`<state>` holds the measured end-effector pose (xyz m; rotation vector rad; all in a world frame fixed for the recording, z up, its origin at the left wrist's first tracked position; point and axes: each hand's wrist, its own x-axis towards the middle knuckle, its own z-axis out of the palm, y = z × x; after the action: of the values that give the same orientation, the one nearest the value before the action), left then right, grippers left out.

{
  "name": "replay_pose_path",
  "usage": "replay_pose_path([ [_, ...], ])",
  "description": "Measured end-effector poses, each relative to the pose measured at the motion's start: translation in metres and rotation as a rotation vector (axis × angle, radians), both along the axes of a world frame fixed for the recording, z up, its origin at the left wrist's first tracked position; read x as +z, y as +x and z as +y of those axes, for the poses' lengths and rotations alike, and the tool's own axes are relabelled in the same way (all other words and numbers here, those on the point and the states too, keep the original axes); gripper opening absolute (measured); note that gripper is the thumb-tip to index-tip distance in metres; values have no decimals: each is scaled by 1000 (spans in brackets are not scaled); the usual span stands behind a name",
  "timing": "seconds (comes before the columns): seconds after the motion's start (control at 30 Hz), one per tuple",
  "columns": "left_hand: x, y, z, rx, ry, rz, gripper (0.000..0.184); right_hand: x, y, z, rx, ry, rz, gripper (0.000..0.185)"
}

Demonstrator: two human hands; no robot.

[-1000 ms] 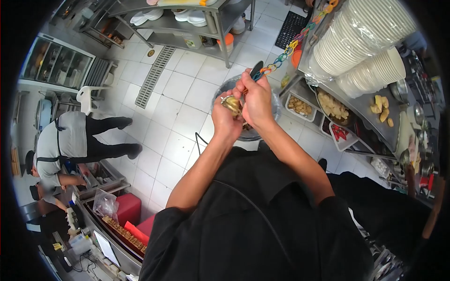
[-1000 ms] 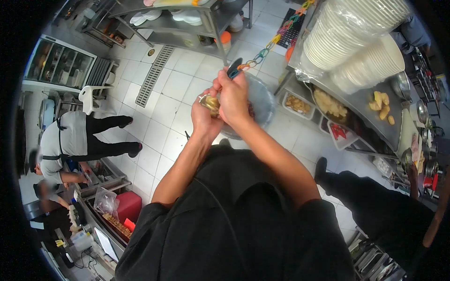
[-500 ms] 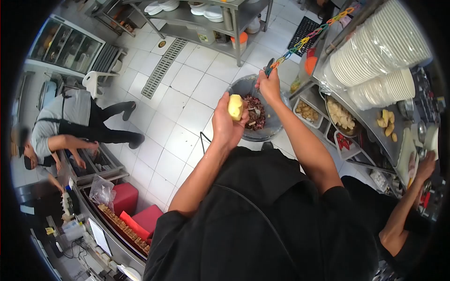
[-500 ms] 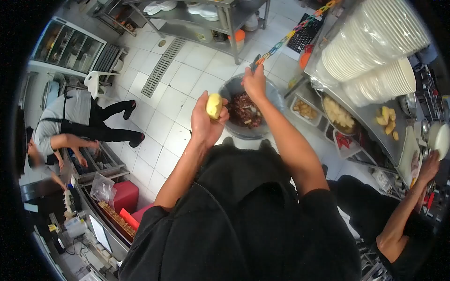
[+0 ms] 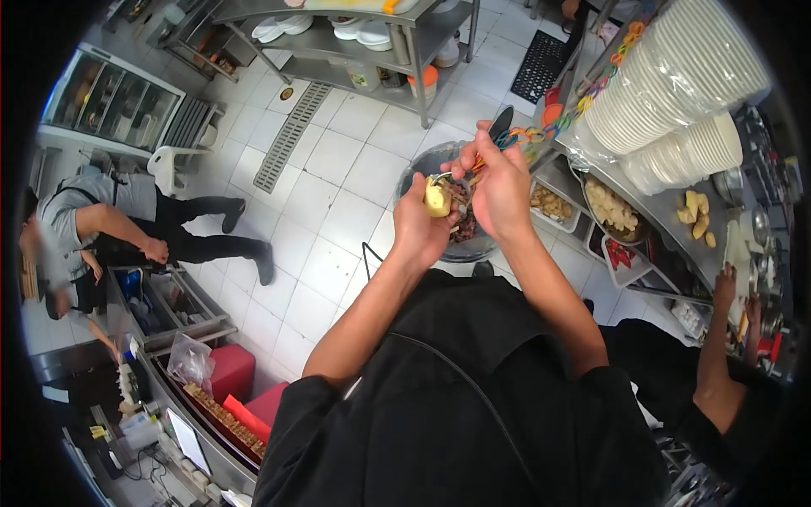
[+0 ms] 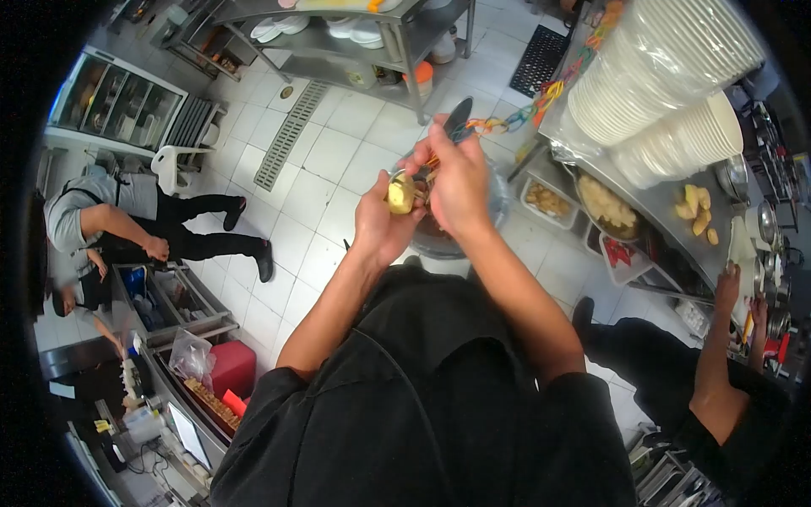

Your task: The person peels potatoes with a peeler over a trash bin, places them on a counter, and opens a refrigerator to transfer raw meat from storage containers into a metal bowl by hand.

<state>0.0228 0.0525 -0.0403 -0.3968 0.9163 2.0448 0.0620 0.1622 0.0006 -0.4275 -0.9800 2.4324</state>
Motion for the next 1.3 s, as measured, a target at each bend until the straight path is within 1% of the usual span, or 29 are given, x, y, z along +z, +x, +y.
replay_pose_path([
  [0.13, 18, 5, 17, 73, 55, -55, 35, 3, 8, 1, -14, -69, 46, 18],
  [0.37, 16, 9, 25, 87, 126, -64, 34, 8, 13, 1, -45, -90, 47, 18],
  [0.47, 15, 11, 24, 49, 112, -37, 33, 5, 15, 1, -58, -111, 36, 17],
  [0.57, 22, 14, 26, 99, 68, -65, 29, -2, 15, 3, -27, -115, 24, 16],
  [0.77, 25, 19, 24, 87, 18, -50, 25, -3, 17, 3, -30, -149, -26, 13],
  [0.97, 19, 19, 28, 151, -17, -123, 19, -9, 13, 3, -69, -172, -61, 9],
  [1.07, 18, 20, 30, 163, -59, -117, 19, -8, 12, 3, -81, -193, -64, 8],
  [1.17, 9, 17, 31, 131, -4, -84, 18, -10, 9, 1, -123, -172, -91, 9],
  [1.27, 12, 17, 35, 164, -36, -81, 20, -11, 5, 0, -163, -135, -117, 11],
  [1.3, 9, 16, 33, 136, -22, -55, 21, -11, 3, 2, -153, -158, -123, 12],
])
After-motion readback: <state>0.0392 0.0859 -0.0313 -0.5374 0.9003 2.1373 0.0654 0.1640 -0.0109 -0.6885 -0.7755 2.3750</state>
